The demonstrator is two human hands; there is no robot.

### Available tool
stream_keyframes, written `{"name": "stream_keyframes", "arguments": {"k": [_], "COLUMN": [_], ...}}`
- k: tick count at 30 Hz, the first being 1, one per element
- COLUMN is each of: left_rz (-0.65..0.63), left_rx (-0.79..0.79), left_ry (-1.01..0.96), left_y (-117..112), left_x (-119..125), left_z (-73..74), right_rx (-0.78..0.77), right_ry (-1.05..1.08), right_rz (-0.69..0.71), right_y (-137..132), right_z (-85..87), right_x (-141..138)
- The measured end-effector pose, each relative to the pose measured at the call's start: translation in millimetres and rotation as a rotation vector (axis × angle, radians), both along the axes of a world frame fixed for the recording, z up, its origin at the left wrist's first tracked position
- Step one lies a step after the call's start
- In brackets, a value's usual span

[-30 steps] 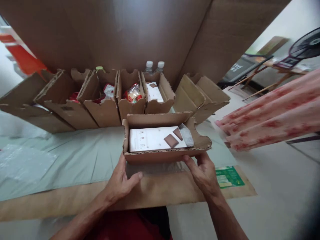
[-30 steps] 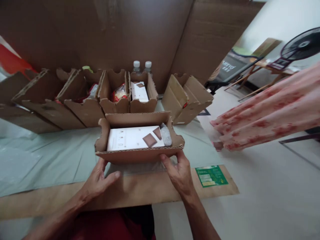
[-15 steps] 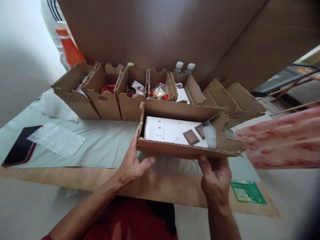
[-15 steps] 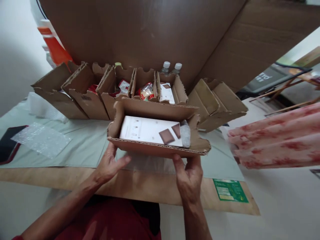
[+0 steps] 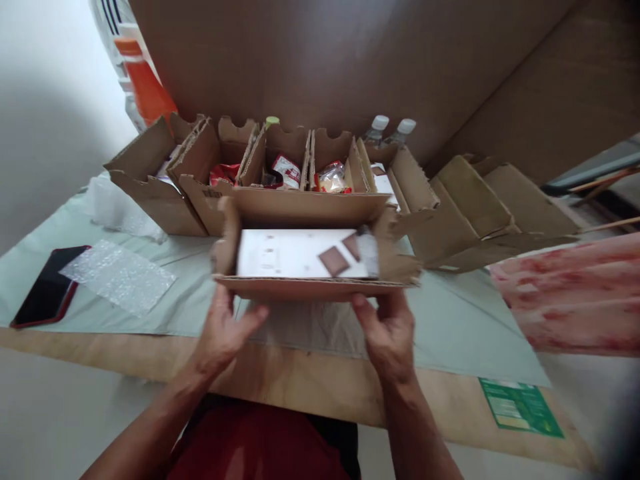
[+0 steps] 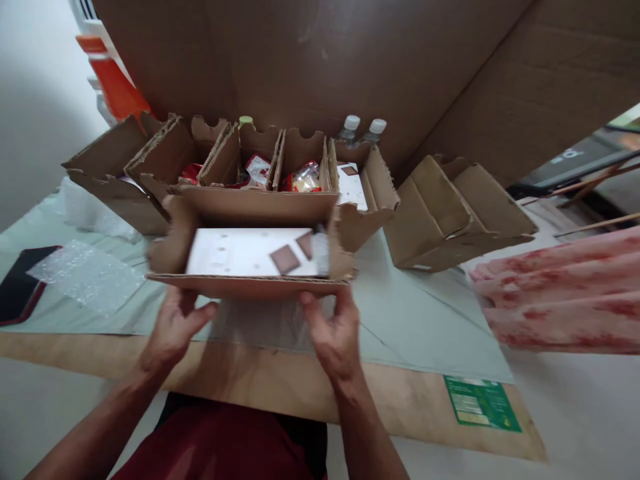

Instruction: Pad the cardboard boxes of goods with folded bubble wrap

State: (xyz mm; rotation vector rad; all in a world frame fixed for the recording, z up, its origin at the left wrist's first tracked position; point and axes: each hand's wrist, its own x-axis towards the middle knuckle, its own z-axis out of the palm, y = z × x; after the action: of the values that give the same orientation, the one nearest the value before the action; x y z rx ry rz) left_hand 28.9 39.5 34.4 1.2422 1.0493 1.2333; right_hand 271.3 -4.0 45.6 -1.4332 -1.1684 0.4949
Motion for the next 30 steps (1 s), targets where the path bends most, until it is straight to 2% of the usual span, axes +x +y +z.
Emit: {"name": "stream_keyframes", "arguments": {"k": [2,4,8,11,16,20,24,28,30], "left_rz": [0.095,0.098,-0.077,-0.139,-0.166,-0.159,-0.169,-0.261,-0.37], "left_rx": [0.04,0.084,0.075,0.077,0.044,-0.056,-0.074,-0.005,0.067], "left_ry": [0.012,0.036,0.092,0.125,0.23,0.292,0.353,0.347,0.335], "left_y": [1,0,-7,-13,-21,-29,-45,-73,-87], "left_x": [-18,-20,13,31,19,9,13,24,31], "left_z": [-1.9,-3.1,-9.4,-16.3,-26.7,-34.7,-39.6,-40.9,-40.6], "right_rx": [-0.004,0.022,0.033,-0.027,-0.036,-0.147,-0.214,-0.142,-0.061], "right_ry": [-0.016,-0.006,0.013,0.006,0.002,-0.039,-0.06,0.01,0.06], "right_rz": [0.096,0.102,-0.031,-0.053,-0.012,-0.002,-0.031,-0.066,-0.086], "right_y": [10,15,-3,-24,-31,-28,-40,-52,-54], "right_z": [-0.1,-0.9,-11.7,-26.6,-44.7,-44.1,-41.6,-39.5,-36.8], "right_x": [-14,-15,15,39,65,75,73,89,106]}}
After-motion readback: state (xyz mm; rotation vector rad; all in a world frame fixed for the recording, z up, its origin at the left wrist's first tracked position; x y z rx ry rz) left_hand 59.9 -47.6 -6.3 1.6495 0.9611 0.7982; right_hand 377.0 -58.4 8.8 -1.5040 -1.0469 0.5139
